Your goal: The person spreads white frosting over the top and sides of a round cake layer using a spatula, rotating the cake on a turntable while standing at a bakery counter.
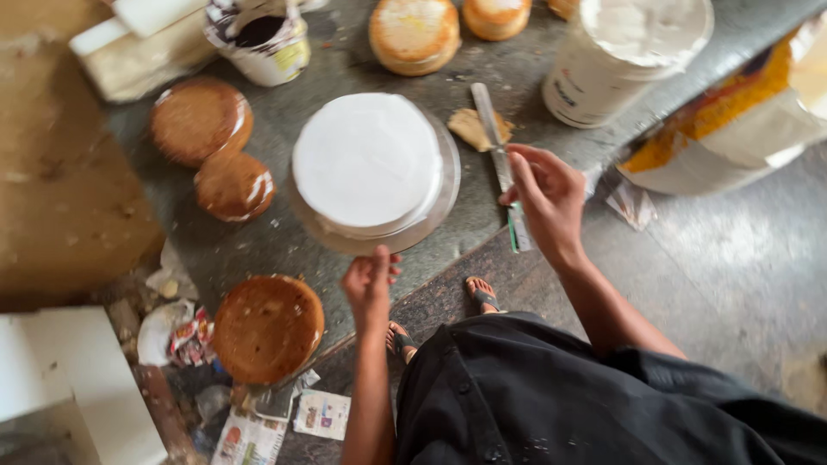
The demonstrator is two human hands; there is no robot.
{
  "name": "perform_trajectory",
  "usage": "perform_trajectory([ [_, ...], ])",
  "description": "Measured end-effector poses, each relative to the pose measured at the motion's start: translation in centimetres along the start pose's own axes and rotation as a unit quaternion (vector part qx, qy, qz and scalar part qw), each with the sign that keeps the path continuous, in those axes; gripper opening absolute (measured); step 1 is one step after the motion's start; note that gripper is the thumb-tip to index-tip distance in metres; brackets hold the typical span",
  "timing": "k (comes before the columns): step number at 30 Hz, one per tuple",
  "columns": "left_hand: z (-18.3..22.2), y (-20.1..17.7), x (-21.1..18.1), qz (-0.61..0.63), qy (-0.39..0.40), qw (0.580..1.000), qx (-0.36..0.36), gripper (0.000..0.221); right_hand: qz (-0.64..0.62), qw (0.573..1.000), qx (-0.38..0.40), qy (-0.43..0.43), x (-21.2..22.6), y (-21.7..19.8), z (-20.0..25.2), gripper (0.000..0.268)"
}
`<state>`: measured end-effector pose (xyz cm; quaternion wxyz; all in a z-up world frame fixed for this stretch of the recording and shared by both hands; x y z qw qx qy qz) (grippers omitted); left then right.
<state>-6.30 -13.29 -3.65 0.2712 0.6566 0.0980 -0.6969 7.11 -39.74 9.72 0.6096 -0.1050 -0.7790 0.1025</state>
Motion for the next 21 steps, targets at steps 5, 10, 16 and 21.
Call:
perform_trajectory([
  [5, -0.5, -0.1, 0.0, 0.059, -0.029, 0.998, 0.024, 0.037, -0.013, 0.999, -0.004, -0.045, 2.5, 0.6, 0.1, 0.024],
  [10, -0.8, -0.1, 0.5, 0.044, -0.012, 0.996, 0.073, 0.038, -0.048, 0.995, -0.026, -0.079, 4.0, 0.8, 0.9, 0.024],
  [16, -1.5, 0.0, 0.8, 0.047, -0.015, 0.992, 0.115, 0.035, -0.007, 0.996, -0.020, -0.083, 5.1, 3.4, 3.0, 0.028],
  [21, -1.9, -0.3, -0.2, 0.055, -0.051, 0.983, 0.168, 0.034, -0.007, 0.995, -0.027, -0.091, 6.6, 5.5, 4.1, 0.028],
])
Point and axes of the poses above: each hand's wrist, its own z-axis away from the middle knuckle, its own y-axis out of the palm, x = y × z, the point moved 5 cm from there along -z, towards the middle knuckle, and after that the axes turned 9 degrees about z, right-handed, at the moved point
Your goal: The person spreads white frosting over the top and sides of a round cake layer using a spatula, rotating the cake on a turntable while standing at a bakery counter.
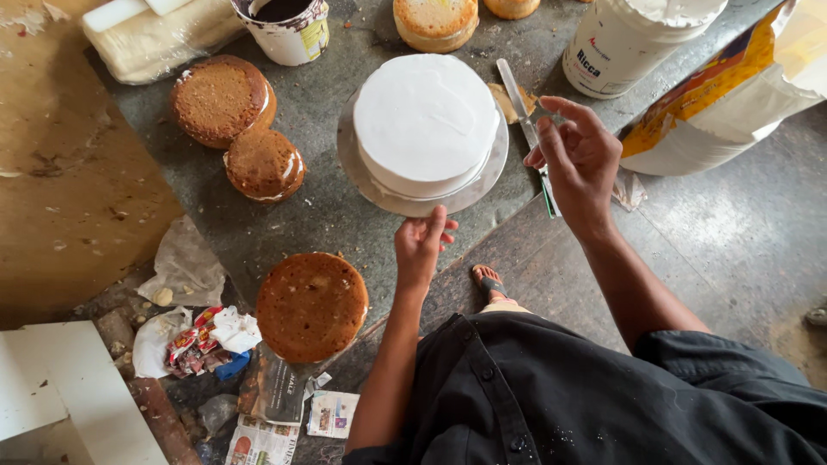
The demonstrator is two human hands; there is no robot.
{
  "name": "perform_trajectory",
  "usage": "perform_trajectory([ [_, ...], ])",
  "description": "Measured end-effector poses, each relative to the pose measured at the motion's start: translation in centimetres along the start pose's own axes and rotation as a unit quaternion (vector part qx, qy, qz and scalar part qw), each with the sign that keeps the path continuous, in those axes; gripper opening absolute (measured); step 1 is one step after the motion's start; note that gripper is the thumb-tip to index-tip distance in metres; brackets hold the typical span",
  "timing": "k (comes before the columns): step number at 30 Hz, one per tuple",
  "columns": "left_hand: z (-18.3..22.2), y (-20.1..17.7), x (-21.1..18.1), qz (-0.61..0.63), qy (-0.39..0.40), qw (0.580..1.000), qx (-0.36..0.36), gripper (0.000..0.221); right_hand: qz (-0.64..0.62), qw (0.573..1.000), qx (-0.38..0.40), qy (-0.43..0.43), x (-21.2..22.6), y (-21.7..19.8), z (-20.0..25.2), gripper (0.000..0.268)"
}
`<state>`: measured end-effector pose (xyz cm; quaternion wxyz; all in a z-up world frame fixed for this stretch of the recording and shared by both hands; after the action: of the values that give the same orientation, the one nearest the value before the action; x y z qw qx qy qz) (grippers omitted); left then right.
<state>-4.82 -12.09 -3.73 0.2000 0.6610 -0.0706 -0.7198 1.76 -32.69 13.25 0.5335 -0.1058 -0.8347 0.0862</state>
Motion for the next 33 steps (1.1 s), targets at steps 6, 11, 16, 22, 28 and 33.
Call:
perform_trajectory([
  [6, 0.0, -0.4, -1.0, -0.008, -0.028, 1.000, 0.013, 0.036, 0.031, 0.999, -0.027, -0.009, 1.0, 2.3, 2.0, 0.027],
  [11, 0.5, -0.7, -1.9, 0.019, -0.023, 0.999, 0.022, 0.038, 0.049, 0.997, -0.038, -0.045, 0.5, 2.3, 2.9, 0.025],
  [16, 0.4, -1.0, -2.5, 0.021, -0.030, 0.999, 0.018, 0.040, 0.052, 0.994, -0.069, -0.068, 1.1, 0.8, 2.9, 0.023],
  [22, 0.3, -0.9, -1.5, 0.025, -0.016, 0.999, 0.042, 0.041, -0.006, 0.996, -0.066, -0.052, -0.3, 0.0, 2.5, 0.016],
  [28, 0.1, -1.3, -1.6, 0.061, -0.041, 0.997, 0.016, 0.040, -0.018, 0.996, -0.079, -0.047, -1.0, -0.4, -0.4, 0.025],
  [33, 2.8, -6.1, -3.9, -0.279, 0.081, 0.949, -0.120, 0.043, -0.039, 0.993, -0.106, -0.014, -2.3, -1.6, -3.1, 0.030],
])
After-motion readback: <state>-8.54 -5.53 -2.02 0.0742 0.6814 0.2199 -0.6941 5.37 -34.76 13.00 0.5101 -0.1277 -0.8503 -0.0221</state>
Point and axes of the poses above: each hand's wrist, its own z-axis away from the middle knuckle, its own y-axis out of the palm, x = y × z, the point moved 5 cm from there along -z, towards the middle knuckle, and after that the axes turned 9 degrees about z, right-handed, at the moved point
